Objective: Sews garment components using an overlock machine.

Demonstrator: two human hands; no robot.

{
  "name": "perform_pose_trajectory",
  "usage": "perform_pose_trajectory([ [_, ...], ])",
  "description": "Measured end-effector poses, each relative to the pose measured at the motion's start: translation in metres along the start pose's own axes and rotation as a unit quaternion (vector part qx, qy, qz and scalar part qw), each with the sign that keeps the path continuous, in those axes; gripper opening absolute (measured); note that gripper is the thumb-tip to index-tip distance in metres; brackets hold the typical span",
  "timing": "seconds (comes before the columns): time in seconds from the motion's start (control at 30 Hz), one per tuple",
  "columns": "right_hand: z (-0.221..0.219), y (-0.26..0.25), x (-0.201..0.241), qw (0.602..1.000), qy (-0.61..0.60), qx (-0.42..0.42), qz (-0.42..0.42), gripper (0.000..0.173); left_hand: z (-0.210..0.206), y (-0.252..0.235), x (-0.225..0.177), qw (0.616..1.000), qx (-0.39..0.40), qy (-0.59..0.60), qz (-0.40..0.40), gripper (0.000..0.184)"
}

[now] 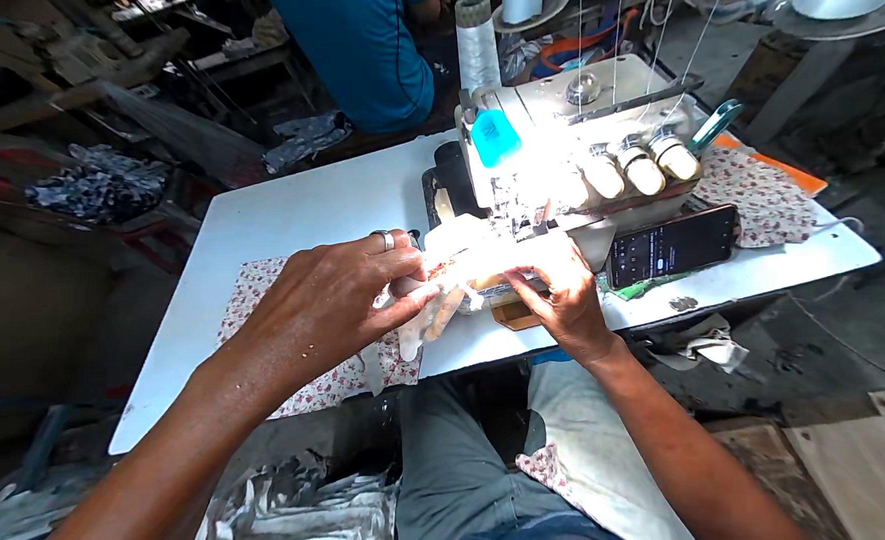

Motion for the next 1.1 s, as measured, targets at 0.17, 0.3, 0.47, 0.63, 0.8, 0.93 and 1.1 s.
perform_pose_trajectory([
  [0.17,0.001,-0.006,0.002,1.0,0.0,0.021,0.021,0.014,0.004,0.002,-0.003,0.999,-0.04,0.01,-0.007,0.028],
  [0.3,0.002,-0.01,0.002,0.999,-0.003,0.03,0.021,0.013,0.002,0.003,-0.011,0.999,-0.045,0.0,-0.021,0.029],
  [0.47,0.001,-0.015,0.007,0.997,0.035,0.053,0.037,0.013,-0.002,0.003,-0.021,0.999,-0.039,-0.009,-0.033,0.029],
  [0.63,0.002,-0.016,0.007,0.997,0.021,0.059,0.036,0.013,-0.005,0.005,-0.021,0.999,-0.031,-0.012,-0.033,0.03],
  [0.8,0.002,-0.013,0.009,0.996,0.044,0.064,0.043,0.014,0.003,0.002,-0.022,0.998,-0.059,0.006,-0.006,0.028],
  [0.93,0.01,-0.001,0.013,0.989,0.094,0.103,0.046,0.021,-0.019,0.0,-0.051,0.993,-0.084,0.077,-0.006,0.027],
  [1.1,0.015,0.011,0.013,0.981,0.124,0.135,0.06,0.03,-0.053,0.0,-0.076,0.988,-0.112,0.101,0.027,0.027],
])
Point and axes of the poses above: each hand's wrist, its own y-axis away from the middle knuckle, its own z-axis out of the back of the hand, x = y × z, the point moved 9 cm from there along -y, towards the middle knuckle, and after that the axes turned 6 degrees about x, right-handed, at the moved point
